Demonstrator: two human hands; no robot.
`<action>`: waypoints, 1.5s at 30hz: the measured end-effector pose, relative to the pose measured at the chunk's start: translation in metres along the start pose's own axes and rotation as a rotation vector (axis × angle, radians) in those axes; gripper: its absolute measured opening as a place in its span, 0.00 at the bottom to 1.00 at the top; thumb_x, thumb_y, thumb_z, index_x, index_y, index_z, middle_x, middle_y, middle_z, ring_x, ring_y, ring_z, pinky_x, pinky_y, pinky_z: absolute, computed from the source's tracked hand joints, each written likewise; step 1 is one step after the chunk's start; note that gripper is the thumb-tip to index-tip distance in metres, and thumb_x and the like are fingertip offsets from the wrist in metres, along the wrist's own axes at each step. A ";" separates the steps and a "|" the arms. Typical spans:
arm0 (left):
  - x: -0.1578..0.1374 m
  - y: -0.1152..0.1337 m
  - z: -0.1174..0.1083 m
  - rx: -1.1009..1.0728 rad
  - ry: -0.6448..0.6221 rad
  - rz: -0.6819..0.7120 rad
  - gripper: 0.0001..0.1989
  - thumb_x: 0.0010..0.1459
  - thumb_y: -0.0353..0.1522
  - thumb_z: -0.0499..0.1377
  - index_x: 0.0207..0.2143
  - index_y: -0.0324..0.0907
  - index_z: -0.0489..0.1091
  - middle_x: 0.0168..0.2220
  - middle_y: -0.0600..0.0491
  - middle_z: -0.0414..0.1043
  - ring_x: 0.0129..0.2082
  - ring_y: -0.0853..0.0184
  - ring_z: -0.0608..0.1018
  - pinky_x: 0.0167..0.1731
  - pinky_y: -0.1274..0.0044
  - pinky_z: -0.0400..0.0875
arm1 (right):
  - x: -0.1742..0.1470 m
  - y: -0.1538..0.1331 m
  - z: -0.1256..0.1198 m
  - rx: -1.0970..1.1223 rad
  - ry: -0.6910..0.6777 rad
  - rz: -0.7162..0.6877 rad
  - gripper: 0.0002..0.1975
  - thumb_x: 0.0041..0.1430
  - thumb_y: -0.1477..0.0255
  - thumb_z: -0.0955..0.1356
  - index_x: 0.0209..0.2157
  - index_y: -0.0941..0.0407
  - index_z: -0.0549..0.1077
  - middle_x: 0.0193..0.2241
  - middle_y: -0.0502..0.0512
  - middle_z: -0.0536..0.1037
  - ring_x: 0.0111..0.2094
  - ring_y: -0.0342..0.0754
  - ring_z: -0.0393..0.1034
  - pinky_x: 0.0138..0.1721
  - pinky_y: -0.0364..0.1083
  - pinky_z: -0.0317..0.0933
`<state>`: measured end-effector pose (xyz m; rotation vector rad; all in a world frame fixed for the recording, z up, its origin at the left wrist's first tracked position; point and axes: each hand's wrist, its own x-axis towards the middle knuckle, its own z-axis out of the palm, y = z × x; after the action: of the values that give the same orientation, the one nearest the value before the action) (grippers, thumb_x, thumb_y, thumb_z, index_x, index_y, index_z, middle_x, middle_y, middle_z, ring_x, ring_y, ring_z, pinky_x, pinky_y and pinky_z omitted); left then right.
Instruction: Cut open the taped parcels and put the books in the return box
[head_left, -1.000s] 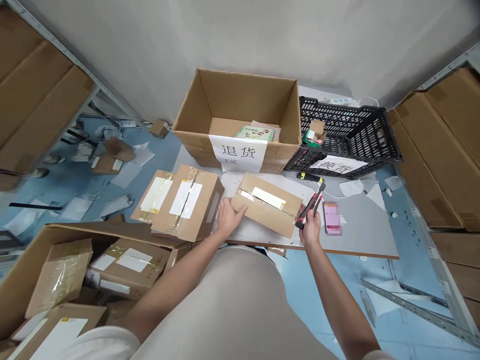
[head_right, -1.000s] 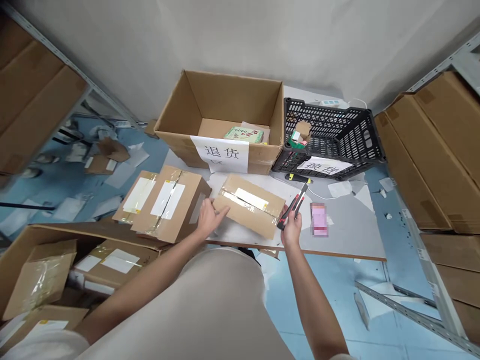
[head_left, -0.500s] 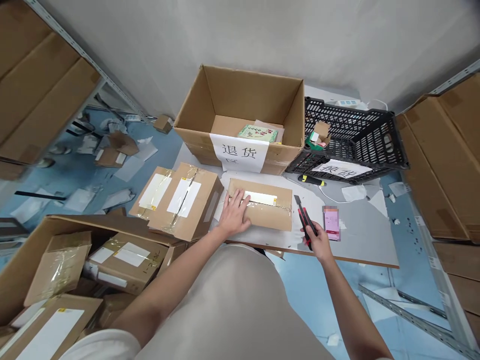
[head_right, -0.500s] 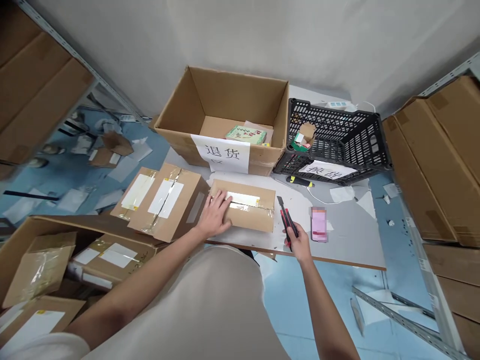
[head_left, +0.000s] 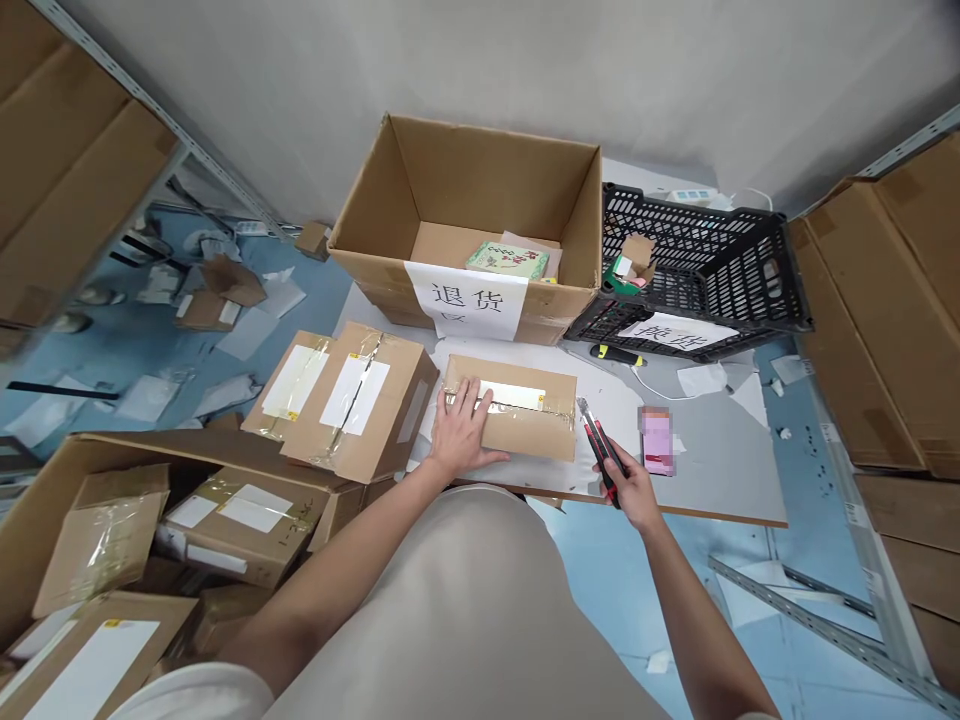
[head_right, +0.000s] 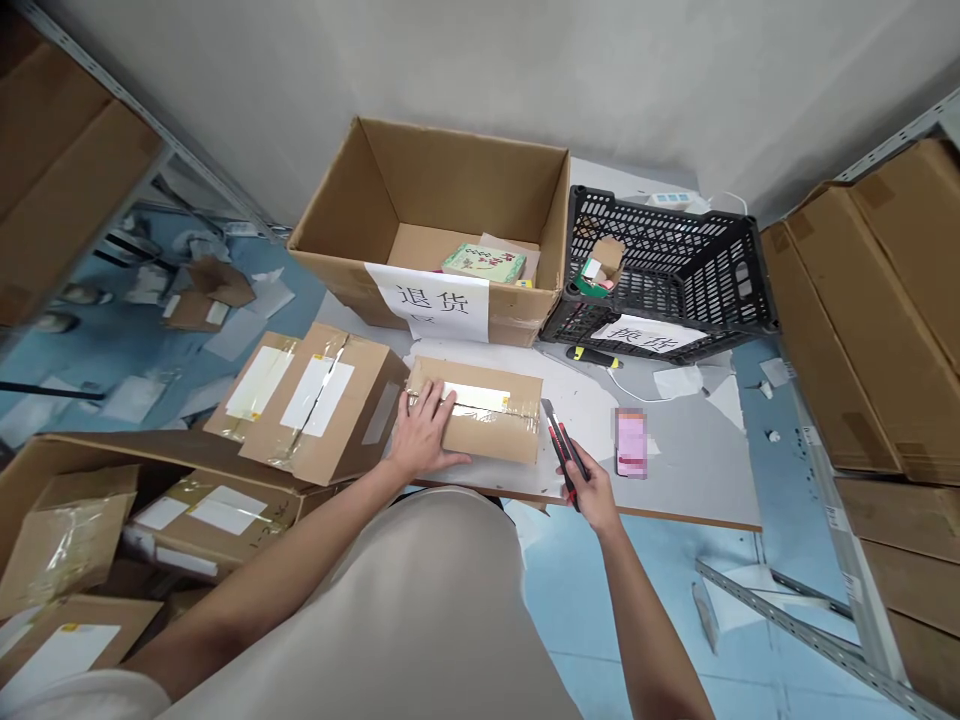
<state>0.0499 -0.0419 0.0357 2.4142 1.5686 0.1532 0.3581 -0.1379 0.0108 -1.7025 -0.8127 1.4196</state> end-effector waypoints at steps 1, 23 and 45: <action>0.000 0.001 0.000 0.004 -0.003 -0.006 0.51 0.42 0.56 0.57 0.63 0.38 0.50 0.65 0.37 0.42 0.65 0.47 0.45 0.59 0.53 0.30 | -0.001 0.000 -0.002 -0.012 -0.001 0.000 0.39 0.49 0.53 0.69 0.60 0.53 0.58 0.28 0.52 0.75 0.14 0.40 0.63 0.12 0.41 0.57; 0.005 0.007 0.000 0.006 -0.042 -0.027 0.51 0.40 0.55 0.59 0.62 0.39 0.50 0.65 0.38 0.43 0.65 0.47 0.45 0.60 0.53 0.32 | -0.014 -0.004 -0.004 -0.122 0.070 -0.002 0.39 0.50 0.52 0.68 0.60 0.55 0.60 0.28 0.53 0.76 0.13 0.40 0.63 0.11 0.42 0.57; 0.005 0.003 0.012 0.010 -0.033 -0.023 0.54 0.38 0.58 0.58 0.62 0.37 0.51 0.64 0.36 0.45 0.64 0.42 0.45 0.57 0.49 0.30 | -0.010 -0.009 -0.029 -0.304 -0.301 0.027 0.32 0.55 0.56 0.66 0.59 0.54 0.60 0.16 0.44 0.65 0.11 0.38 0.57 0.12 0.40 0.54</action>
<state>0.0575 -0.0403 0.0250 2.3931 1.5858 0.1004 0.3848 -0.1461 0.0262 -1.7462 -1.2269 1.6628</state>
